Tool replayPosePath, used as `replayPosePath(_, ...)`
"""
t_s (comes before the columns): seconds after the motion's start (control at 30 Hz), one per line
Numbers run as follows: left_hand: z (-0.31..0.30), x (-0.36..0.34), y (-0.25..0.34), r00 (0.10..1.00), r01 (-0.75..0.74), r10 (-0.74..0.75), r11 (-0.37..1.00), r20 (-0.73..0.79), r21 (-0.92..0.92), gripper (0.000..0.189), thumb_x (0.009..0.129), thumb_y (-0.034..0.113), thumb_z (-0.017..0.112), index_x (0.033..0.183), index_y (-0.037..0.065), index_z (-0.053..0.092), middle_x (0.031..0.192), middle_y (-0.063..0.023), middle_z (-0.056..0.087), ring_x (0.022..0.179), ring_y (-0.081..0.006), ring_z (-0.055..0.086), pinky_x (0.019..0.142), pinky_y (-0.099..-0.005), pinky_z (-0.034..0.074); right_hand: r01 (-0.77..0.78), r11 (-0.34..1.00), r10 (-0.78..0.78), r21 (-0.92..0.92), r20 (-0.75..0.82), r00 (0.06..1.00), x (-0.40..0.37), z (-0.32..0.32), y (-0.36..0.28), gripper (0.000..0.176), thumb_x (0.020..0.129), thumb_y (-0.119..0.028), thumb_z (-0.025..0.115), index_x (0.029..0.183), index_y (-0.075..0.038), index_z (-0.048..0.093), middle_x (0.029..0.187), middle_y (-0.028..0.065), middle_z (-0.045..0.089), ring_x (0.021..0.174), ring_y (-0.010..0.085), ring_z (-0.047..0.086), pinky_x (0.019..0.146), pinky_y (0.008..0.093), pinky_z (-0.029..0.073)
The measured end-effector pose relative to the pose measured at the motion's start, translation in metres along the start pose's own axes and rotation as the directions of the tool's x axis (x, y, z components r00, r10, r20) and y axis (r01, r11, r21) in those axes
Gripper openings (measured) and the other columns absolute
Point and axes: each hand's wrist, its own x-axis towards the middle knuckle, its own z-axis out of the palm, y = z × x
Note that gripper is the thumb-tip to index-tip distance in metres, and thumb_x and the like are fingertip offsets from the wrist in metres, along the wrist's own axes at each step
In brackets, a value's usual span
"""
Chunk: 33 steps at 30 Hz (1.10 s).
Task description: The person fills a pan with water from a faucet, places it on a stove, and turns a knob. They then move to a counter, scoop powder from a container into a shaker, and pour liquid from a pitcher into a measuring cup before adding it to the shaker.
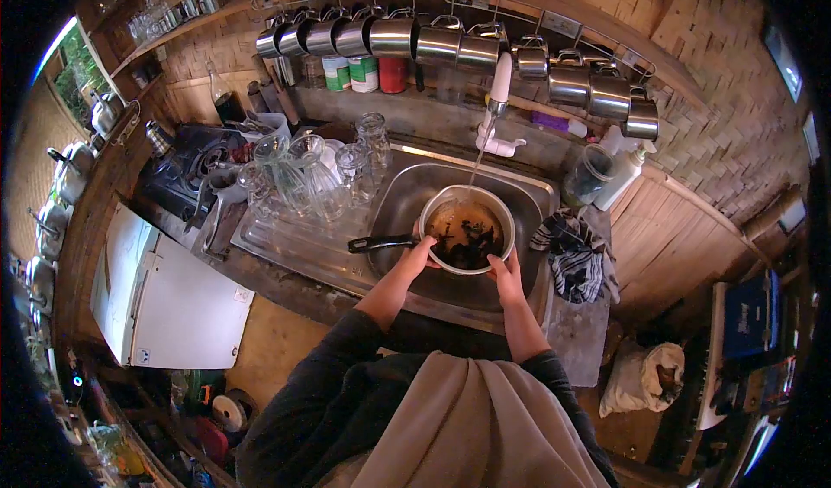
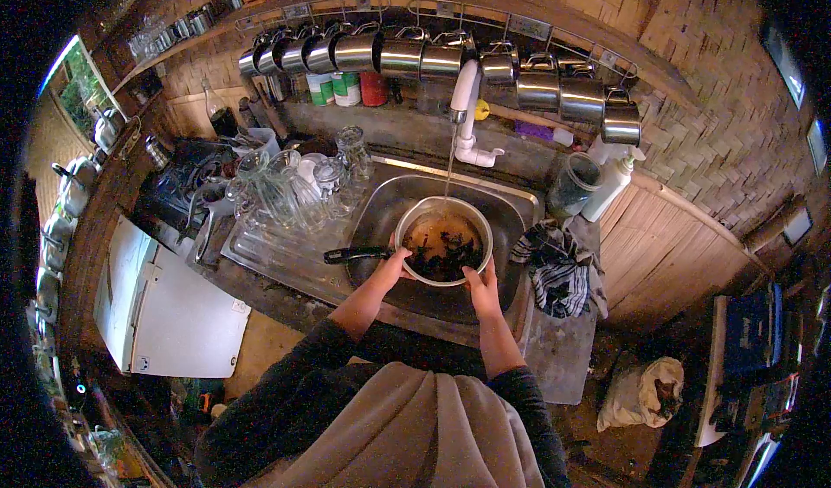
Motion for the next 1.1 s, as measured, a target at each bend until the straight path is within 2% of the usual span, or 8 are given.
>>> replayPosePath(0.33, -0.007, 0.009, -0.012, 0.996, 0.094, -0.094, 0.996, -0.008, 0.006, 0.059, 0.082, 0.018, 0.043, 0.136, 0.023, 0.021, 0.113, -0.0172, 0.045, 0.07, -0.0275, 0.061, 0.049, -0.032, 0.056, 0.028, 1.0, -0.029, 0.012, 0.029, 0.999, 0.004, -0.001, 0.009, 0.057, 0.08, -0.022, 0.06, 0.132, -0.016, 0.036, 0.097, -0.0006, 0.056, 0.078, 0.0087, 0.052, 0.064, 0.0235, 0.042)
replayPosePath(0.4, -0.006, 0.007, -0.009, 0.996, 0.085, -0.085, 0.996, -0.01, -0.018, 0.06, 0.081, 0.018, 0.043, 0.136, 0.024, 0.02, 0.114, -0.0171, 0.045, 0.07, -0.0279, 0.061, 0.049, -0.0321, 0.056, 0.115, 0.993, -0.115, 0.001, -0.015, 0.993, 0.005, 0.003, 0.011, 0.057, 0.081, -0.02, 0.06, 0.132, -0.016, 0.036, 0.095, -0.0016, 0.055, 0.076, 0.0075, 0.05, 0.061, 0.0222, 0.041)
replayPosePath(0.53, -0.01, 0.012, -0.016, 0.994, 0.112, -0.112, 0.993, -0.017, -0.03, 0.061, 0.08, 0.019, 0.044, 0.137, 0.023, 0.02, 0.114, -0.0171, 0.046, 0.07, -0.0279, 0.061, 0.049, -0.0323, 0.056, 0.067, 0.998, -0.067, 0.001, 0.002, 0.998, 0.003, 0.004, 0.007, 0.057, 0.081, -0.019, 0.06, 0.133, -0.016, 0.036, 0.095, -0.002, 0.055, 0.076, 0.0072, 0.05, 0.061, 0.0215, 0.041)
replayPosePath(0.6, -0.011, 0.012, -0.017, 0.993, 0.116, -0.116, 0.993, 0.008, -0.035, 0.061, 0.08, 0.019, 0.044, 0.137, 0.023, 0.02, 0.113, -0.0174, 0.047, 0.07, -0.0278, 0.062, 0.049, -0.0324, 0.056, 0.131, 0.991, -0.13, 0.01, -0.007, 0.991, 0.006, 0.003, 0.013, 0.057, 0.081, -0.019, 0.06, 0.133, -0.016, 0.036, 0.095, -0.0016, 0.055, 0.075, 0.007, 0.049, 0.059, 0.0216, 0.04)
replayPosePath(0.73, -0.011, 0.014, -0.018, 0.992, 0.126, -0.126, 0.991, -0.011, -0.037, 0.056, 0.08, 0.019, 0.044, 0.134, 0.02, 0.026, 0.109, -0.018, 0.049, 0.068, -0.0272, 0.062, 0.047, -0.0326, 0.056, 0.13, 0.991, -0.13, 0.02, 0.002, 0.991, 0.009, -0.001, 0.019, 0.055, 0.081, -0.018, 0.06, 0.132, -0.016, 0.037, 0.092, -0.0017, 0.055, 0.072, 0.0064, 0.048, 0.057, 0.0213, 0.039)
replayPosePath(0.8, -0.01, 0.013, -0.016, 0.99, 0.138, -0.139, 0.99, -0.019, -0.038, 0.054, 0.08, 0.019, 0.044, 0.132, 0.018, 0.028, 0.108, -0.0181, 0.049, 0.067, -0.0271, 0.062, 0.047, -0.0325, 0.056, 0.077, 0.997, -0.077, 0.002, -0.008, 0.997, 0.004, 0.003, 0.01, 0.054, 0.081, -0.018, 0.059, 0.131, -0.015, 0.038, 0.088, -0.0019, 0.054, 0.069, 0.0059, 0.046, 0.056, 0.0208, 0.037)
replayPosePath(1.03, -0.004, 0.007, -0.009, 0.996, 0.074, -0.075, 0.997, -0.041, -0.039, 0.05, 0.079, 0.018, 0.045, 0.128, 0.016, 0.032, 0.102, -0.0164, 0.052, 0.065, -0.0261, 0.062, 0.044, -0.0308, 0.054, 0.119, 0.991, -0.119, 0.055, 0.003, 0.993, 0.005, 0.004, 0.011, 0.054, 0.081, -0.018, 0.059, 0.131, -0.015, 0.038, 0.088, -0.0018, 0.054, 0.069, 0.0059, 0.047, 0.055, 0.0202, 0.037)
replayPosePath(1.1, -0.003, 0.007, -0.009, 0.998, 0.045, -0.047, 0.998, -0.041, -0.048, 0.051, 0.079, 0.018, 0.045, 0.128, 0.016, 0.032, 0.102, -0.016, 0.052, 0.065, -0.026, 0.062, 0.043, -0.0307, 0.054, 0.07, 0.997, -0.07, 0.017, -0.007, 0.997, 0.003, 0.004, 0.006, 0.054, 0.081, -0.017, 0.058, 0.131, -0.014, 0.038, 0.089, -0.0017, 0.053, 0.069, 0.0059, 0.047, 0.055, 0.0201, 0.037)
